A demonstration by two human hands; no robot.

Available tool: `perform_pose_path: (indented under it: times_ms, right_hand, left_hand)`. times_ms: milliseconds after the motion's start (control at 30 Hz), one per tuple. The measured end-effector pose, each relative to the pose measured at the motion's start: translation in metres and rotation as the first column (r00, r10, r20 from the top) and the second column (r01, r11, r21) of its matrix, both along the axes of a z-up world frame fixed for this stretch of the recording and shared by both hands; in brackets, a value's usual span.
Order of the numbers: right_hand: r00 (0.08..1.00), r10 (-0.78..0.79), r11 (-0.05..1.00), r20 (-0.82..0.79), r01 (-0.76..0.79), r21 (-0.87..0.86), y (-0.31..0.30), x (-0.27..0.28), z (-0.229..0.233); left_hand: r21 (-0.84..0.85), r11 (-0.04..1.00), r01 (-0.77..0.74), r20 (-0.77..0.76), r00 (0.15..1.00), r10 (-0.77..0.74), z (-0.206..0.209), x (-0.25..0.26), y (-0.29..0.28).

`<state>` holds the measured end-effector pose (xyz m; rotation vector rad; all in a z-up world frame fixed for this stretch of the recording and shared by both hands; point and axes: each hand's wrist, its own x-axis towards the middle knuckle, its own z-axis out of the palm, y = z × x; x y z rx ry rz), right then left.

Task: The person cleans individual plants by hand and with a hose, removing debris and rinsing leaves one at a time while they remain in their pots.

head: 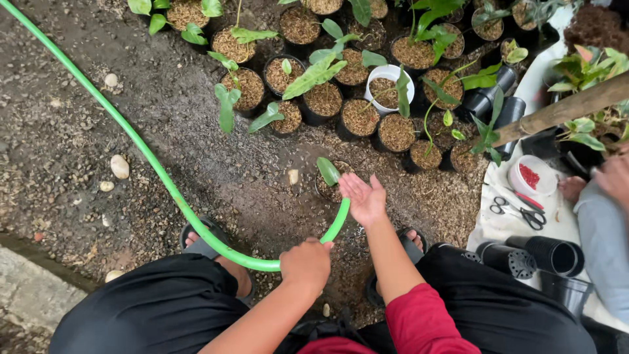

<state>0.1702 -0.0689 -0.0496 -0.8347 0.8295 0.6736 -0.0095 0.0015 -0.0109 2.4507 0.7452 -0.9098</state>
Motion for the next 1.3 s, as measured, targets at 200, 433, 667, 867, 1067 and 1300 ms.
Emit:
perform_pose_path:
  times_ms: [200,433,667,867,1067,1300]
  right_hand:
    - [0.992,0.11,0.993,-0.068,-0.106,0.054,-0.008,0.004,-0.078]
    - [0.993,-0.093,0.99,-0.072,0.1,0.103,-0.007,-0.017,-0.078]
    - [0.981,-0.189,0.96,-0.032,0.191,0.206,-0.019,-0.002,-0.119]
    - [1.0,-0.016,0.987,-0.026,0.011,-0.162,-0.009,-0.005,-0.026]
    - [0.973,0.153,0.985,0.174,-0.135,-0.11,-0.045,-0.018,-0.071]
    - [0.929,0.322,0.946,0.184,-0.312,-0.082,-0.035,-0.043,-0.024]
  left_hand:
    - [0.015,1.0,0.016,0.012,1.0,-0.016,0.003,0.0,0.0]
    - [0.058,0.996,0.064,0.101,0.992,-0.07,-0.008,-0.008,-0.003]
    - [0.011,0.992,0.124,0.059,0.991,-0.124,-0.003,-0.009,-0.001]
    - [-0.042,0.993,0.11,-0.019,0.994,-0.111,0.007,-0.004,0.005]
    - [-0.214,0.976,0.039,-0.074,0.996,-0.056,-0.003,0.003,0.022]
    - [-0.235,0.967,-0.1,-0.048,0.995,0.092,-0.067,0.005,0.014]
